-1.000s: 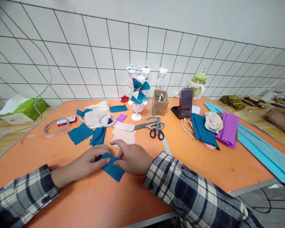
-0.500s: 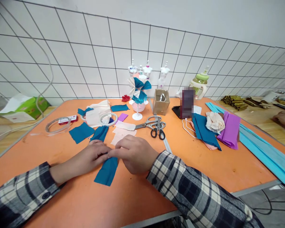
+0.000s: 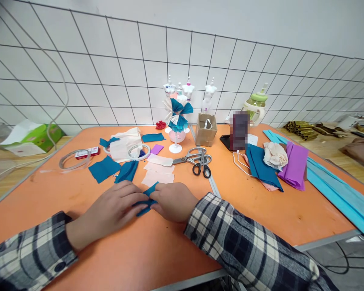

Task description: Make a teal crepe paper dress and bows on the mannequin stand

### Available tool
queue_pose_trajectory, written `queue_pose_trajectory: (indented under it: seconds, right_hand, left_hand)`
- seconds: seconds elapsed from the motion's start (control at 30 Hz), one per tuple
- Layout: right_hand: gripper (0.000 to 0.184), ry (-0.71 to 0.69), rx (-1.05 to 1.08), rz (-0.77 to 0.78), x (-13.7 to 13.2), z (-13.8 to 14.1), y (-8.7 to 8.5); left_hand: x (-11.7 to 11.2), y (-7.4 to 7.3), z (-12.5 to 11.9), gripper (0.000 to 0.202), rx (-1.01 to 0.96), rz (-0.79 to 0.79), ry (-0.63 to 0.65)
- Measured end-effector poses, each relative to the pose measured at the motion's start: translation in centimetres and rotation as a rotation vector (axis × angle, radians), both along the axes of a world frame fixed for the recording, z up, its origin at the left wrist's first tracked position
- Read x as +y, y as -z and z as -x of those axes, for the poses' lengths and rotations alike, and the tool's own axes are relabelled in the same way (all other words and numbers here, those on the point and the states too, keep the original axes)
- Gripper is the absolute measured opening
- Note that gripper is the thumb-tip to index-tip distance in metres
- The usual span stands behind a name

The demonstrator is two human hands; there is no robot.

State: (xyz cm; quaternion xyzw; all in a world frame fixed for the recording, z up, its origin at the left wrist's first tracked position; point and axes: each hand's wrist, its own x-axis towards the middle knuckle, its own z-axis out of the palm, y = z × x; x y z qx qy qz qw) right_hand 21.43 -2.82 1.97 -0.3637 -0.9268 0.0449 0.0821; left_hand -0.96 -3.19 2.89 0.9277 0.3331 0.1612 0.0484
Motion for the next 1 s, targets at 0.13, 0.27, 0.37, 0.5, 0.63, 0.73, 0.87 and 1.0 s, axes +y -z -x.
queue_pose_trajectory:
  seconds: [0.13,0.27,0.37,0.5,0.63,0.73,0.87,1.0]
  right_hand:
    - [0.019,0.03,0.025,-0.004,0.0,-0.2,-0.1]
    - [0.017,-0.063,0.032,-0.062,0.6,-0.5,0.1]
    - [0.018,-0.065,0.027,-0.03,0.9,-0.6,0.4]
    - [0.018,-0.003,0.03,0.003,0.6,-0.3,0.4]
    - [0.022,0.107,0.08,-0.051,-0.2,0.1,0.0]
    - [0.022,0.126,0.117,-0.121,-0.3,0.3,0.0]
    - [0.021,0.037,0.077,-0.086,0.2,0.2,0.5]
    - [0.018,0.055,0.039,0.006,0.6,0.1,0.8]
  left_hand:
    - [-0.3,0.0,-0.7,0.015,0.075,0.103,0.0]
    - [0.2,-0.4,-0.3,0.016,0.071,0.104,0.008]
    - [0.8,-0.5,0.4,0.017,0.069,0.121,0.056]
    - [1.1,-0.5,0.9,0.017,0.014,0.042,0.059]
    - [0.5,-0.5,0.3,0.019,0.03,0.024,-0.014]
    - [0.0,-0.3,-0.2,0.021,0.119,0.045,-0.024]
    - [0.0,0.0,-0.3,0.022,0.145,0.067,-0.041]
    - [0.2,0.2,0.0,0.021,0.141,0.109,-0.056]
